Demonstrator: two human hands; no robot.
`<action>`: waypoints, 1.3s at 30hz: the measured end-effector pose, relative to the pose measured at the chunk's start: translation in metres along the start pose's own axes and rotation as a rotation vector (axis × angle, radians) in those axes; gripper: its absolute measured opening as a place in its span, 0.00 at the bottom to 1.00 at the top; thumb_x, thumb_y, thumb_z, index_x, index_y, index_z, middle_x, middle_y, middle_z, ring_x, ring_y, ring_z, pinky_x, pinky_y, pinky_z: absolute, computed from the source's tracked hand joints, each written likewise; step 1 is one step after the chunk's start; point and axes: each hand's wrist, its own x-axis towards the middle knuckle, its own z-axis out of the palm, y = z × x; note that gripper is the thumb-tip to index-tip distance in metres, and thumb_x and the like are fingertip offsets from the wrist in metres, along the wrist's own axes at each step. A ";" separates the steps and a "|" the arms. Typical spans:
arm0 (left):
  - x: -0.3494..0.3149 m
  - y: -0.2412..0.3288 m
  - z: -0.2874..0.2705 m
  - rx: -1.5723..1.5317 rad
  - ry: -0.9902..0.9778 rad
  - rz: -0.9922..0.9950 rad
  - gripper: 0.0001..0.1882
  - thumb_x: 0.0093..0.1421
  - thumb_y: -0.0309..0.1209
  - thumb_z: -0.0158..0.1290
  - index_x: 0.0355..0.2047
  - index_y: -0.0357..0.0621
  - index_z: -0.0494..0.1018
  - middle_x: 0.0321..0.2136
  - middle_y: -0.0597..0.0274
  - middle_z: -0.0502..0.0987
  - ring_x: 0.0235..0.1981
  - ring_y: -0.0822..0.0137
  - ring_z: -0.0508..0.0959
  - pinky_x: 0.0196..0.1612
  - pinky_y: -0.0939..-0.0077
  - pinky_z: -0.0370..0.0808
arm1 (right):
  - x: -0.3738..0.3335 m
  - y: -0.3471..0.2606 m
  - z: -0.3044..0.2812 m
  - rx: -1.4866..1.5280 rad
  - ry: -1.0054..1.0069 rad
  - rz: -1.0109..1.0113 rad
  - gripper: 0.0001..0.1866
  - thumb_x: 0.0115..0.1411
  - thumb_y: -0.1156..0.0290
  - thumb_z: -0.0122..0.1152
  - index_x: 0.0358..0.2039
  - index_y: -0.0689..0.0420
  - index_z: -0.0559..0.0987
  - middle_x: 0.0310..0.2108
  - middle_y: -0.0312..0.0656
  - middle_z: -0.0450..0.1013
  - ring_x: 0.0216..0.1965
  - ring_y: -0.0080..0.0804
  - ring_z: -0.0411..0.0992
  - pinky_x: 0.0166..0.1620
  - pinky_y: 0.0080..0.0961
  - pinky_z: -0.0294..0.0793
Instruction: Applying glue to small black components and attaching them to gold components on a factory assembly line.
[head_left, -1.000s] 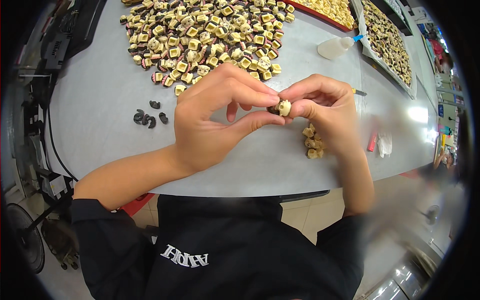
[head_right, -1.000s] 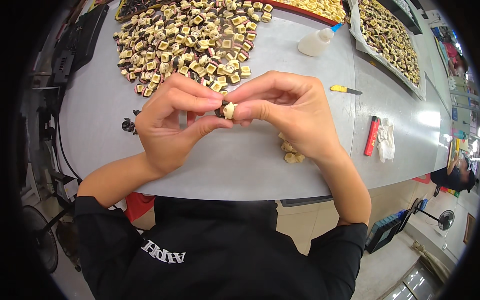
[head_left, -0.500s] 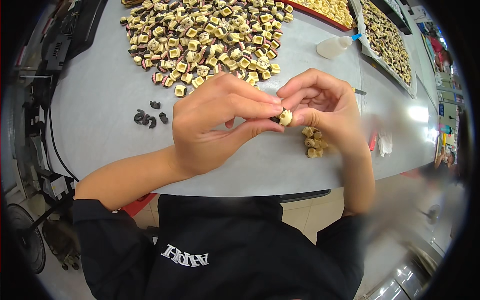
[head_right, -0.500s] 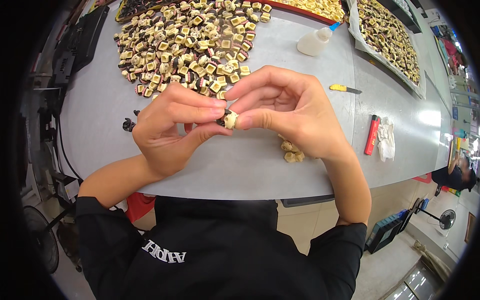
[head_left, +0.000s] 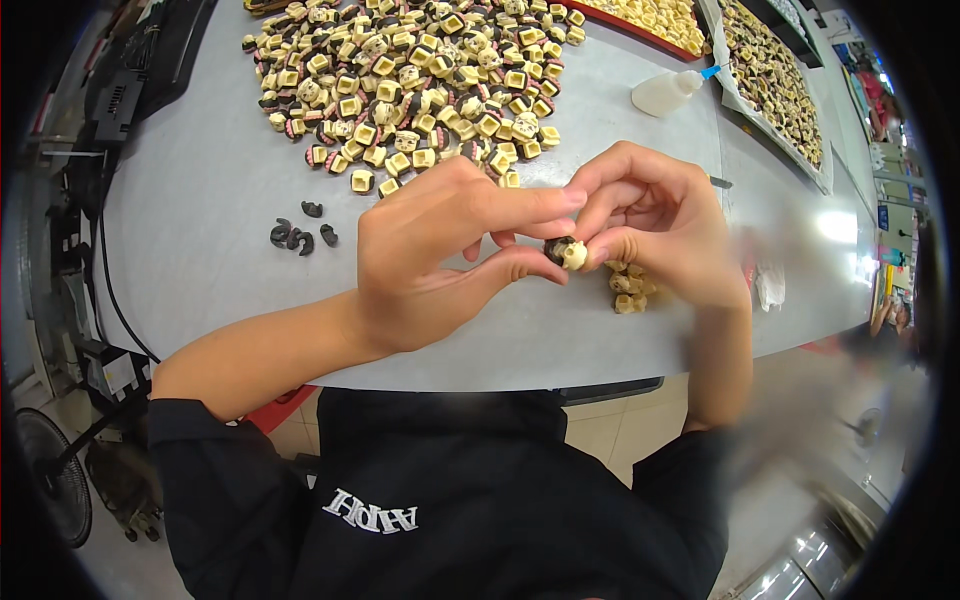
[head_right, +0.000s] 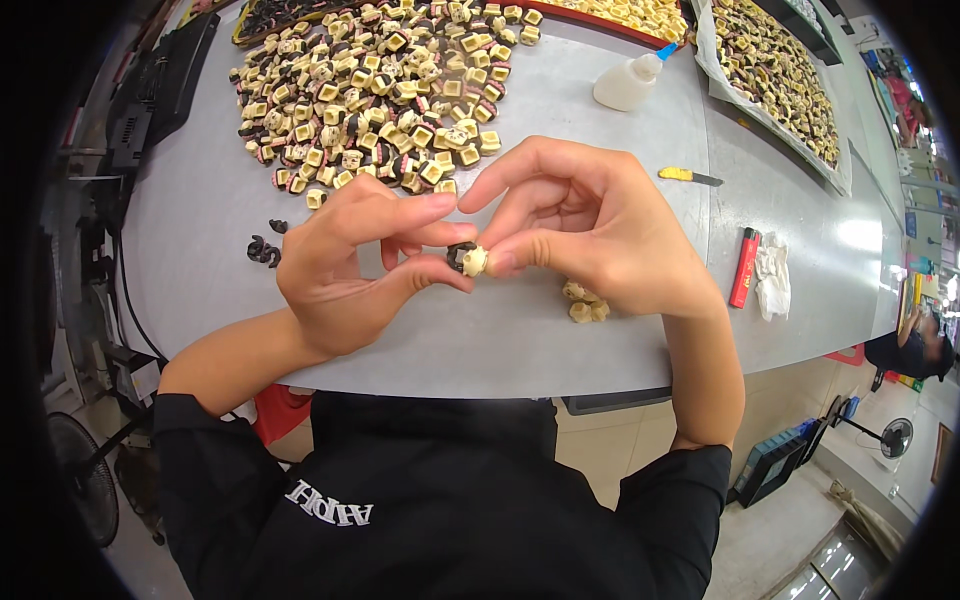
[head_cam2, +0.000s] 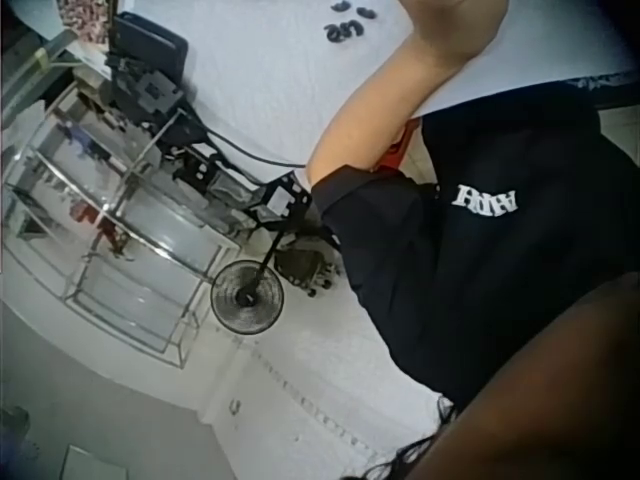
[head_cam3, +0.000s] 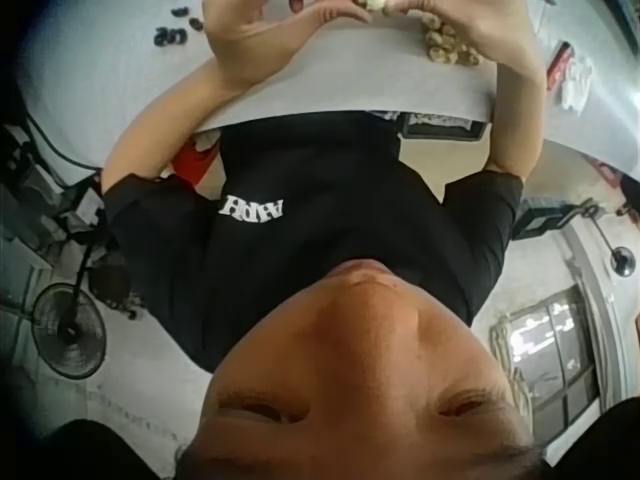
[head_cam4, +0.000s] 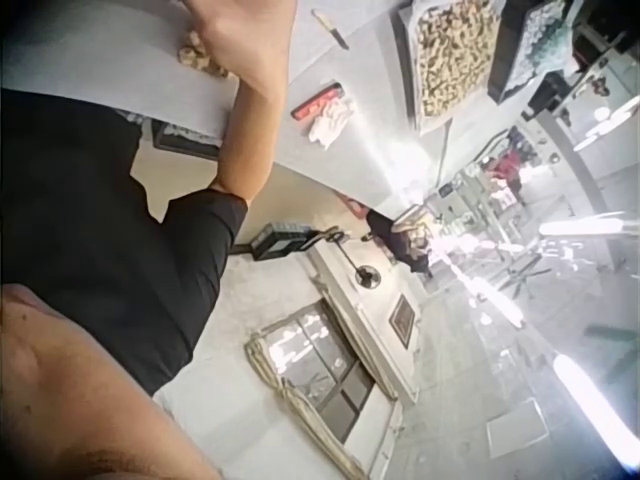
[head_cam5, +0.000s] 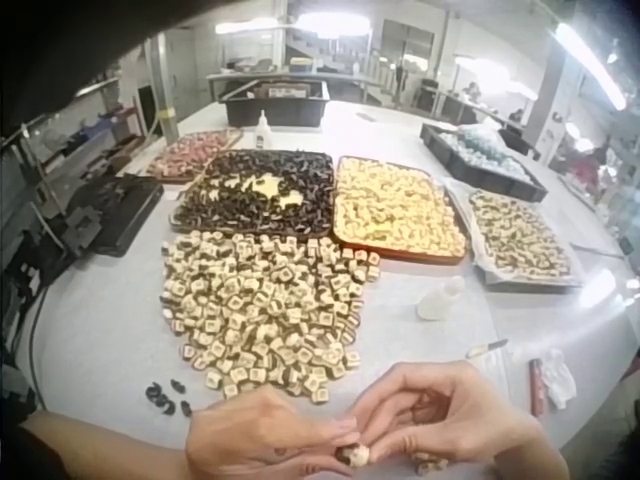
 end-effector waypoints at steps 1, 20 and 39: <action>0.000 -0.003 -0.001 0.009 -0.018 0.033 0.22 0.40 0.22 0.65 0.38 0.45 0.75 0.26 0.70 0.79 0.23 0.78 0.72 0.19 0.87 0.63 | 0.000 0.001 -0.001 -0.007 -0.010 -0.010 0.17 0.46 0.85 0.63 0.38 0.66 0.72 0.27 0.41 0.74 0.30 0.22 0.74 0.37 0.16 0.73; -0.001 -0.006 0.003 -0.157 0.096 -0.154 0.29 0.45 0.21 0.63 0.46 0.40 0.62 0.27 0.65 0.80 0.23 0.80 0.75 0.20 0.92 0.64 | 0.008 0.013 0.001 0.235 0.010 0.010 0.17 0.50 0.81 0.63 0.41 0.64 0.70 0.31 0.42 0.75 0.35 0.26 0.74 0.42 0.21 0.74; -0.003 -0.007 -0.001 -0.056 -0.089 -0.109 0.32 0.45 0.18 0.62 0.48 0.39 0.59 0.31 0.59 0.78 0.25 0.78 0.74 0.24 0.90 0.67 | 0.009 0.012 -0.002 0.139 -0.034 -0.012 0.21 0.51 0.78 0.62 0.44 0.63 0.66 0.35 0.43 0.75 0.39 0.23 0.72 0.44 0.19 0.71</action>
